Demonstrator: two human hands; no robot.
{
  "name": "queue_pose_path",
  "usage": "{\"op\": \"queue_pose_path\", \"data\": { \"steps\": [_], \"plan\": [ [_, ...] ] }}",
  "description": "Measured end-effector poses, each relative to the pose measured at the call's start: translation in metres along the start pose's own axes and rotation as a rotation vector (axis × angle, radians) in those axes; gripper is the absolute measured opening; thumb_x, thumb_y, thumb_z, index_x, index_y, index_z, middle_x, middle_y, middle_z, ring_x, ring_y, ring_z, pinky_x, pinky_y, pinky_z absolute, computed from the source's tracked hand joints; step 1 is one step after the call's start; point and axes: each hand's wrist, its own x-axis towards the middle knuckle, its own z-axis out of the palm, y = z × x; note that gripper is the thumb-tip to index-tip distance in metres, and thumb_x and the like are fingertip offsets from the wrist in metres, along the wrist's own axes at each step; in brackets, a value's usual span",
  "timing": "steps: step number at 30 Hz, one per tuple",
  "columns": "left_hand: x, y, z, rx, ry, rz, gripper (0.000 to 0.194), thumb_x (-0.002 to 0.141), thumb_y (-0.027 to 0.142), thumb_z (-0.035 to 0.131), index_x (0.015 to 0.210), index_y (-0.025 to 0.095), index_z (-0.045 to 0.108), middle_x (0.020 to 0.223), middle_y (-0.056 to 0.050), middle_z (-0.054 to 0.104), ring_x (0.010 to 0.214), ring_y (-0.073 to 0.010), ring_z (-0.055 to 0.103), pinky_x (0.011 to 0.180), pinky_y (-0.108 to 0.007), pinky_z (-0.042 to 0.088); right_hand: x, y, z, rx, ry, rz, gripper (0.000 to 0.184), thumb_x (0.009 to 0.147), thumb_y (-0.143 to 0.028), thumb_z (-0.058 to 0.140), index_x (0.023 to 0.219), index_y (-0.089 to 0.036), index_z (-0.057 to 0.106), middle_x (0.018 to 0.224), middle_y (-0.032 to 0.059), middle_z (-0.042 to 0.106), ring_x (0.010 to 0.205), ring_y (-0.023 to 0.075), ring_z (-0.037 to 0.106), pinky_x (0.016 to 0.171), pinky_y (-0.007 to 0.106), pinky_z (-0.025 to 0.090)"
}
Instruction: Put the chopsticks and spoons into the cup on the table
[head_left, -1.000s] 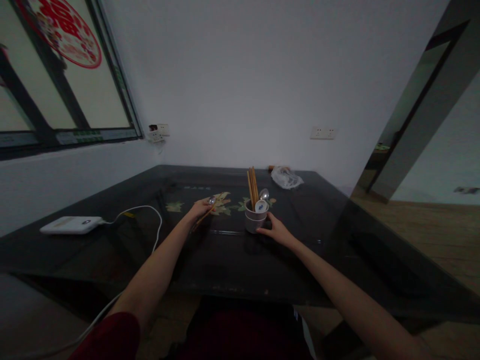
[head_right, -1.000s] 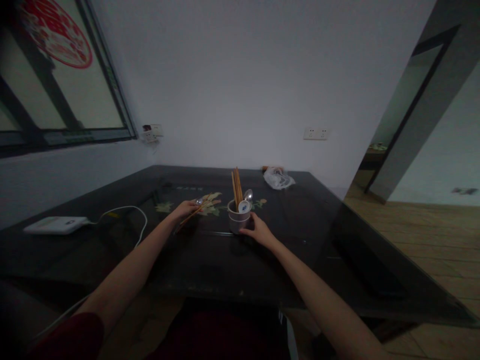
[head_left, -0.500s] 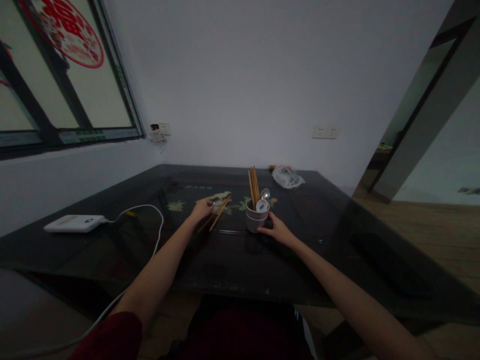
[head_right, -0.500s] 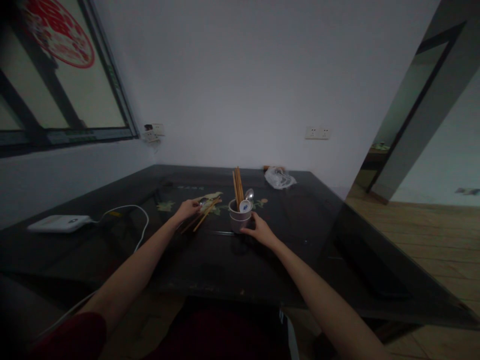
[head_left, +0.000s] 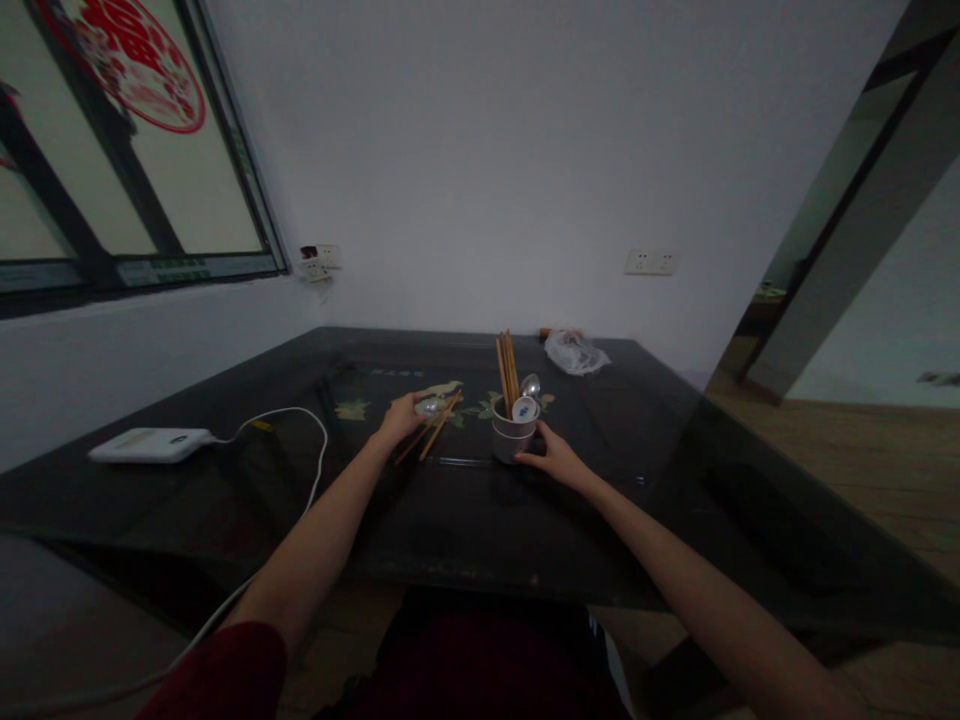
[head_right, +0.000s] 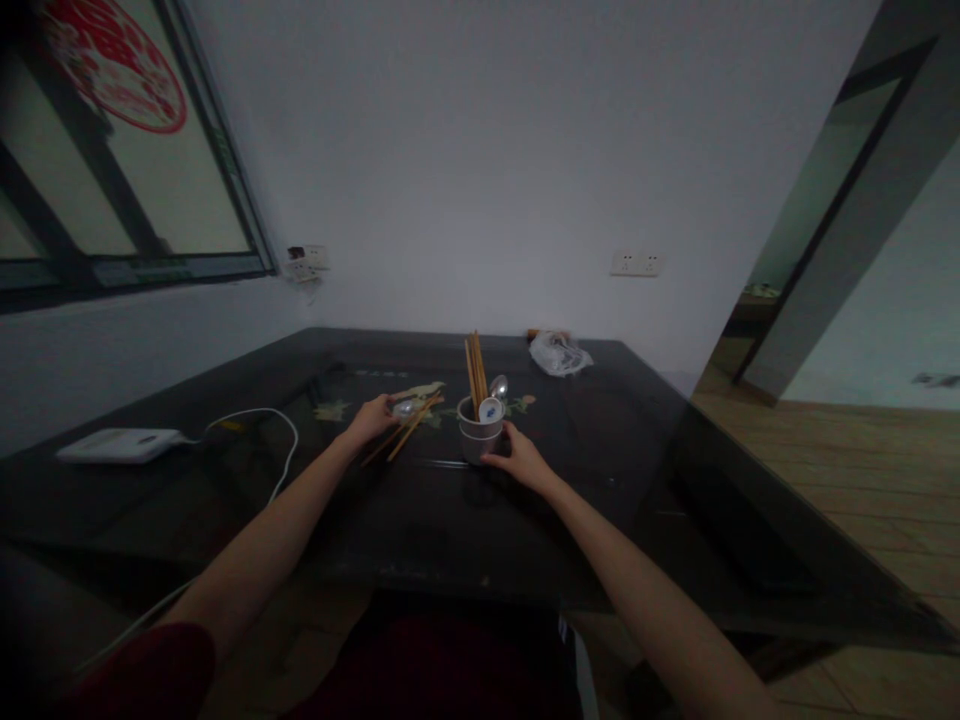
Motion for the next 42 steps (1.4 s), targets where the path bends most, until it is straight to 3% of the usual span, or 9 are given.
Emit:
{"op": "queue_pose_path", "data": {
  "steps": [3,9,16,21,25,29,34,38,42],
  "plan": [
    [-0.004,0.004,0.000,0.079,0.094,0.021,0.045,0.061,0.022,0.074,0.104,0.018,0.063,0.100,-0.012,0.068,0.103,-0.0288,0.058,0.078,-0.027,0.042,0.001,0.003,0.001,-0.007,0.003,0.000,0.060,0.068,-0.039,0.073,0.119,-0.018,0.047,0.121,0.0124,0.057,0.111,0.0274,0.054,0.094,0.044,0.042],
    [-0.006,0.003,0.000,0.052,0.102,0.006,0.032,0.061,0.028,0.075,0.090,0.021,0.063,0.097,-0.009,0.068,0.108,-0.0290,0.055,0.080,-0.026,0.041,0.001,0.003,0.001,-0.001,-0.005,0.007,0.059,0.069,-0.037,0.072,0.118,-0.019,0.047,0.119,0.0115,0.058,0.109,0.0259,0.055,0.092,0.042,0.043],
    [-0.017,0.031,-0.006,0.086,0.230,0.296,0.018,0.078,0.025,0.061,0.095,0.019,0.060,0.118,-0.014,0.055,0.118,-0.0303,0.046,0.098,-0.038,0.037,0.001,0.004,0.000,-0.001,0.000,0.013,0.057,0.068,-0.036,0.073,0.115,-0.017,0.047,0.115,0.0116,0.060,0.106,0.0249,0.057,0.092,0.041,0.043],
    [-0.033,0.069,0.001,-0.085,0.147,0.430,0.020,0.081,0.027,0.057,0.099,0.018,0.061,0.110,-0.010,0.057,0.114,-0.0259,0.050,0.103,-0.038,0.035,0.001,0.003,0.001,0.029,0.001,0.012,0.058,0.067,-0.036,0.074,0.116,-0.019,0.048,0.116,0.0107,0.060,0.108,0.0252,0.056,0.093,0.042,0.043],
    [-0.044,0.087,0.019,-0.285,0.020,0.433,0.028,0.084,0.033,0.054,0.106,0.016,0.059,0.110,-0.010,0.060,0.107,-0.0228,0.056,0.097,-0.034,0.042,0.002,0.001,-0.002,0.081,-0.014,0.037,0.061,0.068,-0.038,0.073,0.119,-0.018,0.048,0.116,0.0113,0.059,0.107,0.0248,0.056,0.091,0.042,0.045],
    [-0.052,0.090,0.042,-0.437,-0.200,0.420,0.042,0.086,0.040,0.050,0.121,0.018,0.052,0.124,-0.011,0.057,0.117,-0.0232,0.052,0.101,-0.035,0.039,0.005,0.000,-0.017,0.230,-0.028,0.067,0.063,0.073,-0.042,0.067,0.127,-0.021,0.043,0.121,0.0117,0.057,0.113,0.0240,0.054,0.091,0.040,0.047],
    [-0.056,0.082,0.073,-0.580,-0.379,0.476,0.070,0.074,0.041,0.068,0.134,0.016,0.040,0.135,-0.017,0.047,0.123,-0.0275,0.047,0.104,-0.042,0.035,0.011,-0.005,-0.039,0.361,-0.008,0.189,0.059,0.082,-0.047,0.055,0.134,-0.026,0.037,0.130,0.0112,0.051,0.116,0.0232,0.053,0.085,0.038,0.052],
    [-0.062,0.082,0.089,-0.576,-0.342,0.506,0.084,0.063,0.037,0.078,0.134,0.016,0.040,0.137,-0.018,0.044,0.126,-0.0297,0.043,0.107,-0.043,0.031,0.026,-0.013,-0.043,0.464,-0.054,0.227,0.051,0.081,-0.046,0.058,0.127,-0.027,0.047,0.127,0.0088,0.055,0.117,0.0242,0.053,0.085,0.037,0.052],
    [-0.070,0.088,0.095,-0.558,-0.293,0.508,0.082,0.060,0.035,0.079,0.130,0.016,0.042,0.133,-0.018,0.048,0.123,-0.0299,0.045,0.106,-0.044,0.032,0.047,-0.023,-0.043,0.550,-0.168,0.259,0.043,0.070,-0.041,0.071,0.108,-0.022,0.061,0.120,0.0083,0.061,0.110,0.0253,0.057,0.081,0.036,0.052]
  ]
}}
